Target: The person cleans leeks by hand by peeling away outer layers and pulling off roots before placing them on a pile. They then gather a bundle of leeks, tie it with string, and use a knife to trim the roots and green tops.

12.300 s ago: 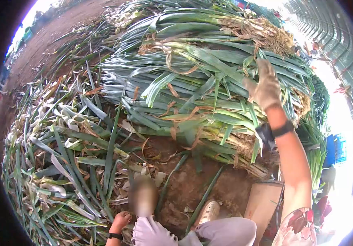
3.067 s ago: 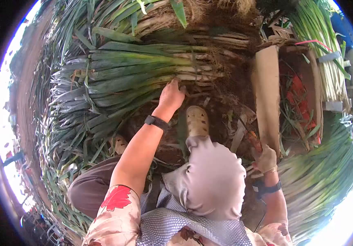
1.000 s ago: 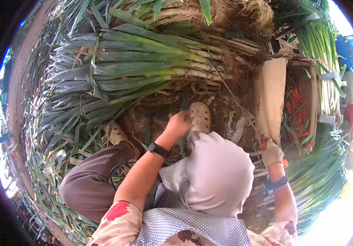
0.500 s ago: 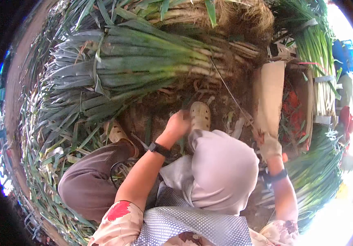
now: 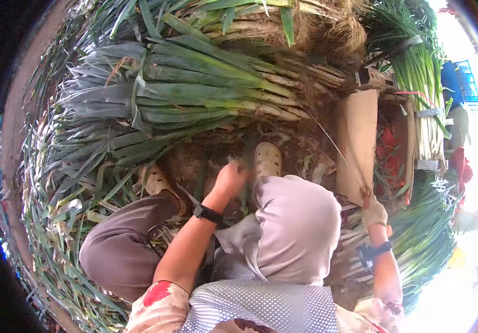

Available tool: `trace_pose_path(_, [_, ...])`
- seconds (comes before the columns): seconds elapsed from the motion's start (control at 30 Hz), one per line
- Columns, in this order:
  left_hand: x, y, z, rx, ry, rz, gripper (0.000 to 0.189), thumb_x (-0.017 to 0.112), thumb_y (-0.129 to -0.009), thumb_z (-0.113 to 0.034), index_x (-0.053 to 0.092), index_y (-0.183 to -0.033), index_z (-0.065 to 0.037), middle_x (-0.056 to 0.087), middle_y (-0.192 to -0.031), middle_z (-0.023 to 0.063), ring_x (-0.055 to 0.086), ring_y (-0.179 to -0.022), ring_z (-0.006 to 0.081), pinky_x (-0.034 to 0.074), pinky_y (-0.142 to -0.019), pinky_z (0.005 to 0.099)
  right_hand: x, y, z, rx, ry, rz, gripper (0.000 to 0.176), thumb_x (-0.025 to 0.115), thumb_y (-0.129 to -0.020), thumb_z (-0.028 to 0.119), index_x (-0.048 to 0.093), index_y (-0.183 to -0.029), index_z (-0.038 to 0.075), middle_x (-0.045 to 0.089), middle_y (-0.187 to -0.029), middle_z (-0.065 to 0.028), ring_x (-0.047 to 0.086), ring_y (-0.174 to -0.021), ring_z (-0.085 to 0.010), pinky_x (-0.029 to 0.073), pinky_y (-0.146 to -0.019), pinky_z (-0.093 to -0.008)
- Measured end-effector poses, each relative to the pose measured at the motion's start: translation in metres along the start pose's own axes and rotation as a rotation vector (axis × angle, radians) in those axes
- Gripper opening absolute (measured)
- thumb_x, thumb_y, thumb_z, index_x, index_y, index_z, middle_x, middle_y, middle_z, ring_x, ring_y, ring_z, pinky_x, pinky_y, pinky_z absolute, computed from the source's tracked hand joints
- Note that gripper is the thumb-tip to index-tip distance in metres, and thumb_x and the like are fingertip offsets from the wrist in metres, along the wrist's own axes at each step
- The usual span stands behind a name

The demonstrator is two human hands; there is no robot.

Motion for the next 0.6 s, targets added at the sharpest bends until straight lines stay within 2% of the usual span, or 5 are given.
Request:
trace_pose_path(0.17, [0.003,0.007,-0.034,0.121,0.112,0.045,0.042,0.057,-0.077,-0.027,0.056,-0.107,0.002,0.059,-0.102,0.0241,0.057,-0.097,0.0338,0.044,-0.084,0.0384,0.007,0.023,0.000,-0.005,-0.025,0.038,0.033,0.037,-0.089,0.036,0.054,-0.101,0.011,0.060,-0.093,-0.0202,0.057,-0.084,-0.0402,0.044,-0.072,-0.0481])
trace_pose_path(0.3, [-0.019,-0.013,0.006,0.091,0.190,-0.143,0.037,0.055,-0.077,-0.023,0.057,-0.105,0.002,0.060,-0.098,0.0236,0.058,-0.094,0.0355,0.045,-0.081,0.0380,0.008,0.068,-0.001,-0.022,-0.216,0.090,0.040,0.043,-0.089,0.035,0.049,-0.121,0.012,0.059,-0.106,-0.0144,0.058,-0.095,-0.0302,0.046,-0.077,-0.0376])
trace_pose_path(0.43, [-0.055,-0.011,0.010,0.014,0.185,-0.271,0.036,0.056,-0.077,-0.024,0.057,-0.103,0.002,0.060,-0.097,0.0228,0.058,-0.092,0.0360,0.045,-0.079,0.0384,-0.038,0.081,0.075,-0.395,-0.610,-0.020,0.032,0.052,-0.083,0.007,0.052,-0.115,0.004,0.064,-0.093,-0.0137,0.062,-0.084,-0.0205,0.047,-0.070,-0.0299])
trace_pose_path(0.53, [-0.063,-0.009,0.015,0.021,0.246,-0.297,0.036,0.056,-0.078,-0.024,0.058,-0.103,0.002,0.061,-0.095,0.0225,0.058,-0.091,0.0359,0.045,-0.079,0.0385,0.007,0.001,0.104,-0.165,-1.221,0.334,0.041,0.051,-0.086,0.029,0.048,-0.119,0.005,0.062,-0.095,-0.0196,0.061,-0.090,-0.0263,0.047,-0.075,-0.0339])
trace_pose_path(0.6, [-0.062,-0.008,0.027,-0.006,0.271,-0.311,0.036,0.056,-0.077,-0.024,0.058,-0.102,0.002,0.061,-0.094,0.0223,0.058,-0.091,0.0359,0.045,-0.080,0.0387,-0.083,0.022,0.223,-0.622,-0.301,-0.027,0.047,0.046,-0.086,0.039,0.046,-0.117,0.004,0.061,-0.090,-0.0248,0.060,-0.085,-0.0365,0.047,-0.073,-0.0421])
Point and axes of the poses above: each hand's wrist, its own y-axis away from the middle knuckle, its own x-axis out of the palm, z = x × y, the point moved 8 cm from there along -y, towards the middle knuckle
